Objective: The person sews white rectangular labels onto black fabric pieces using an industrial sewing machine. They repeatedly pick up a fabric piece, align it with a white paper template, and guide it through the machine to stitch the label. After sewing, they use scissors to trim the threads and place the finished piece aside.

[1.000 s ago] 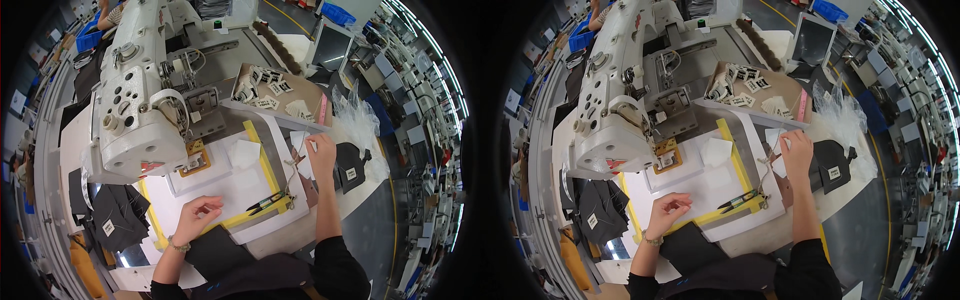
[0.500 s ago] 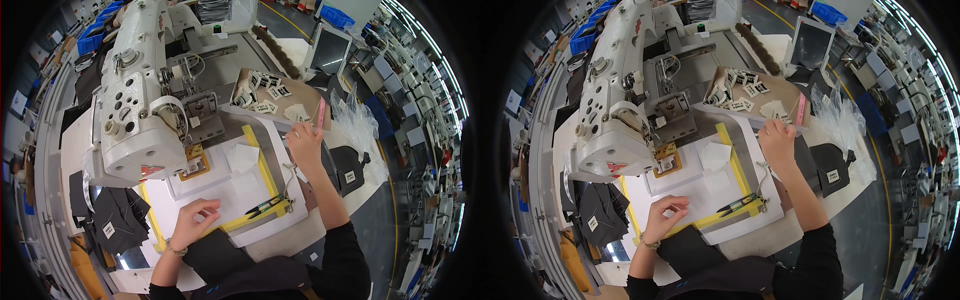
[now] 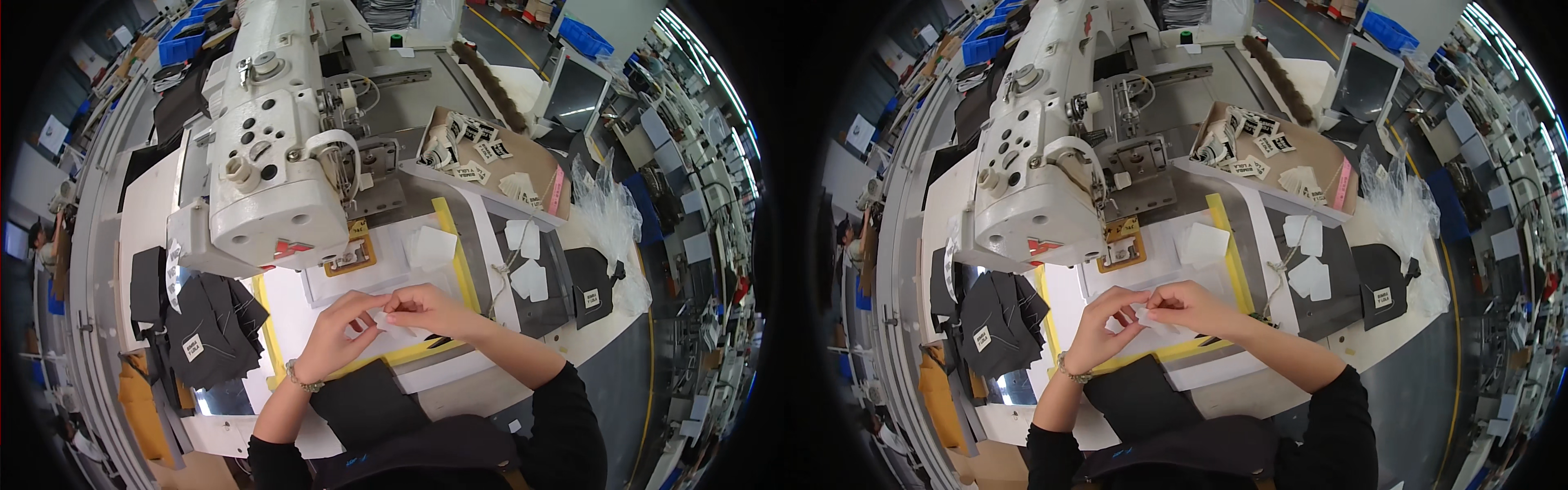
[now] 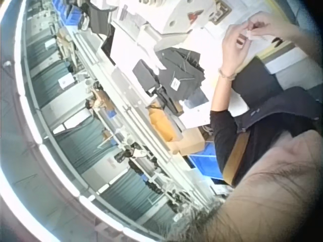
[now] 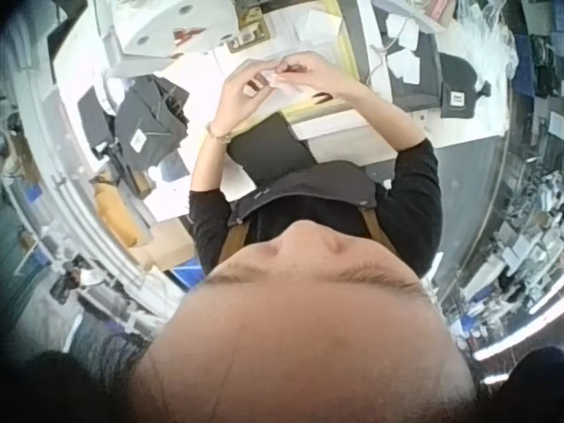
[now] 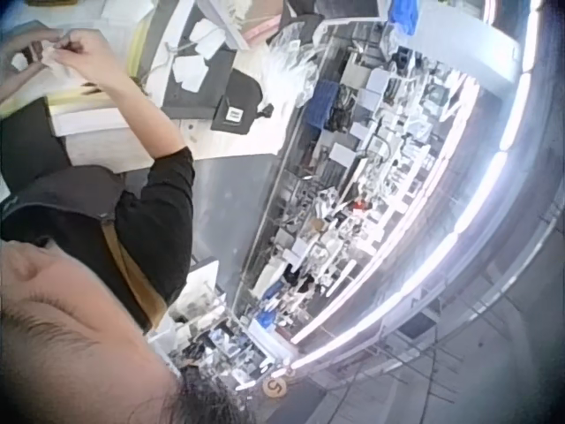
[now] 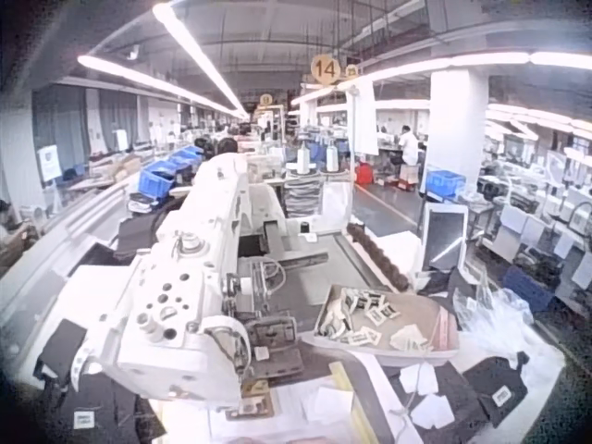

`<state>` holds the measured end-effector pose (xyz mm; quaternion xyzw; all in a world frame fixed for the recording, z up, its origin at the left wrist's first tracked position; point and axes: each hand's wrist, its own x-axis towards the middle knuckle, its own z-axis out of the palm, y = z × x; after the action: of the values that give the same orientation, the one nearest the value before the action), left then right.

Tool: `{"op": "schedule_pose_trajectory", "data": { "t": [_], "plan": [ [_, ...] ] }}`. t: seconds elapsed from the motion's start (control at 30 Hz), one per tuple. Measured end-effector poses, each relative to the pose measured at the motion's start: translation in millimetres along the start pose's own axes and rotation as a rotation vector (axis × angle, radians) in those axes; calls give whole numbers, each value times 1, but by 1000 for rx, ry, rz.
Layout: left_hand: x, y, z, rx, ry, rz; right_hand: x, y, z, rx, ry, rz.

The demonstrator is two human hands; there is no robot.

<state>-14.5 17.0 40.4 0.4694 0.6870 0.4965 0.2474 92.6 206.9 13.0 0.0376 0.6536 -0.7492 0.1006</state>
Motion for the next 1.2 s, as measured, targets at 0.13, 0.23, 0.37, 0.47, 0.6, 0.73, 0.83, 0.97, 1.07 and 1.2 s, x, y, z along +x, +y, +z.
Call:
{"op": "schedule_pose_trajectory", "data": {
  "t": [0.13,0.23,0.37,0.47,0.6,0.73,0.83,0.97,1.07,1.2],
  "plan": [
    [2,8,-5,-39,65,-37,11,9,-1,94,-90,132],
    [1,-6,-6,17,77,-4,16,9,-2,114,-127,169],
    [1,-14,-8,-43,137,-122,13,-14,8,338,6,353],
    [-1,-16,-11,-112,187,-287,11,-26,6,204,77,293],
    [-5,-32,-8,-317,283,-188,15,-10,2,-338,230,-215],
    [-7,-36,-13,-174,155,-7,28,4,-4,-982,363,-851],
    [-7,-36,-18,110,54,70,30,11,-5,-1178,337,-831],
    [-13,-51,-15,464,-13,223,27,26,-8,-1328,221,-670],
    [-13,-49,-13,622,-32,253,23,19,-6,-1397,182,-607],
    [-12,-52,-12,732,-56,209,20,13,-4,-1488,182,-537]
  ]
}}
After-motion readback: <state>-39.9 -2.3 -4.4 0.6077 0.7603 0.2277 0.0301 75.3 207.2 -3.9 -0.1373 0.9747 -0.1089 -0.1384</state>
